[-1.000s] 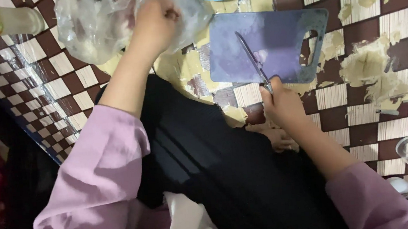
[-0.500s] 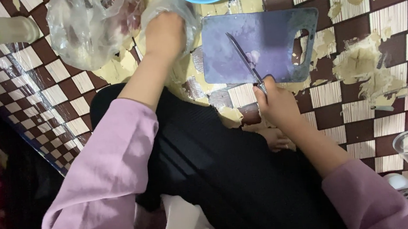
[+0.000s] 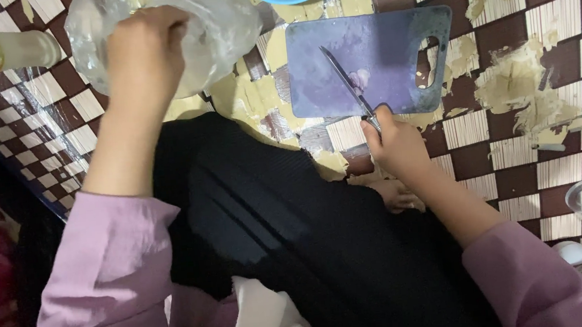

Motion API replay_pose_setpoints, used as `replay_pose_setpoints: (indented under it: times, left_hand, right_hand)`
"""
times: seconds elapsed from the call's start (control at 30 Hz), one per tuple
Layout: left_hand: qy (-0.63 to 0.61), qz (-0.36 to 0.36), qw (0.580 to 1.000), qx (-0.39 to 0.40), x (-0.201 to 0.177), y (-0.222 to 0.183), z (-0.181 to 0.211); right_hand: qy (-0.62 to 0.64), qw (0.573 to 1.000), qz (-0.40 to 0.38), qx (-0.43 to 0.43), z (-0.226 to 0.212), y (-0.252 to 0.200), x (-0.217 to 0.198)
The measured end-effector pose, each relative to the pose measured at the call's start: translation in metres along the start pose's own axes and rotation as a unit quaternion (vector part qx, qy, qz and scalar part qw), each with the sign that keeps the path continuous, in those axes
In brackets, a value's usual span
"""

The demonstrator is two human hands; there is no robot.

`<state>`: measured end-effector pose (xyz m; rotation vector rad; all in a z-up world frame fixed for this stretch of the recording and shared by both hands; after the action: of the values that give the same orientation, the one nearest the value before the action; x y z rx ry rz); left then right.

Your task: The person is slicing shallots into small pieces on a cutting board using a knife.

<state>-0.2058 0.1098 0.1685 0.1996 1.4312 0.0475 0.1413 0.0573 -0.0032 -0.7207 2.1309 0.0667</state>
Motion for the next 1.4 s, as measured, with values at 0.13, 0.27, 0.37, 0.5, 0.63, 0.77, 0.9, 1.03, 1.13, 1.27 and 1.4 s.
replay_pose_setpoints:
  times: [0.13,0.27,0.37,0.5,0.63,0.77,0.9,1.03,1.13,1.27,1.4]
  left_hand:
    - [-0.14,0.018,0.99,-0.012,-0.024,-0.004,-0.009]
    - [-0.533,-0.033,0.798,-0.278,-0.007,-0.015,-0.01]
    - [-0.638,-0.065,0.703,-0.308,0.014,-0.016,0.037]
    - [-0.667,-0.161,0.624,-0.374,0.082,-0.03,0.105]
    - [-0.631,-0.226,0.653,-0.353,0.16,-0.043,0.141]
    - [-0.516,-0.198,0.764,-0.333,0.209,-0.045,0.122]
    - [-0.451,-0.154,0.788,-0.389,0.217,-0.057,0.103]
    - [-0.417,-0.141,0.822,-0.36,0.197,-0.051,0.109]
    - [-0.361,-0.179,0.864,-0.302,0.182,-0.045,0.113]
    - [-0.222,-0.322,0.89,-0.234,0.18,-0.051,0.118]
    - [-0.211,-0.255,0.927,-0.175,0.143,-0.023,0.137]
  right_hand:
    - [0.013,1.0,-0.012,0.012,0.001,0.0,0.001]
    - [0.006,1.0,-0.013,0.014,0.0,0.001,0.001]
    - [0.0,1.0,-0.012,0.021,0.001,0.0,0.001]
    - [-0.041,0.998,-0.034,0.018,0.018,-0.005,0.018]
    - [-0.04,0.999,-0.014,0.032,0.022,-0.007,0.02]
    - [-0.013,0.999,-0.023,0.038,0.019,-0.004,0.013]
    - [0.026,0.999,-0.025,0.031,0.015,-0.003,0.009]
    - [0.027,0.999,-0.014,0.024,0.019,-0.003,0.012]
    - [0.0,1.0,0.004,0.016,0.019,-0.002,0.013]
    - [0.019,1.0,0.002,0.018,0.019,-0.003,0.012]
    - [0.016,1.0,0.007,0.018,0.017,-0.003,0.01]
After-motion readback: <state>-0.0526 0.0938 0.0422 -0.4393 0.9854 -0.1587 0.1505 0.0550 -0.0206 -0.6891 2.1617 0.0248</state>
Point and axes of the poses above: each hand's wrist, its own y-axis towards the middle knuckle, its own x-axis out of the palm, z = x × y, the point moved 7 cm from there along y, towards the middle knuckle, and after that the axes turned 1 degree about -y, right-handed, at the moved point
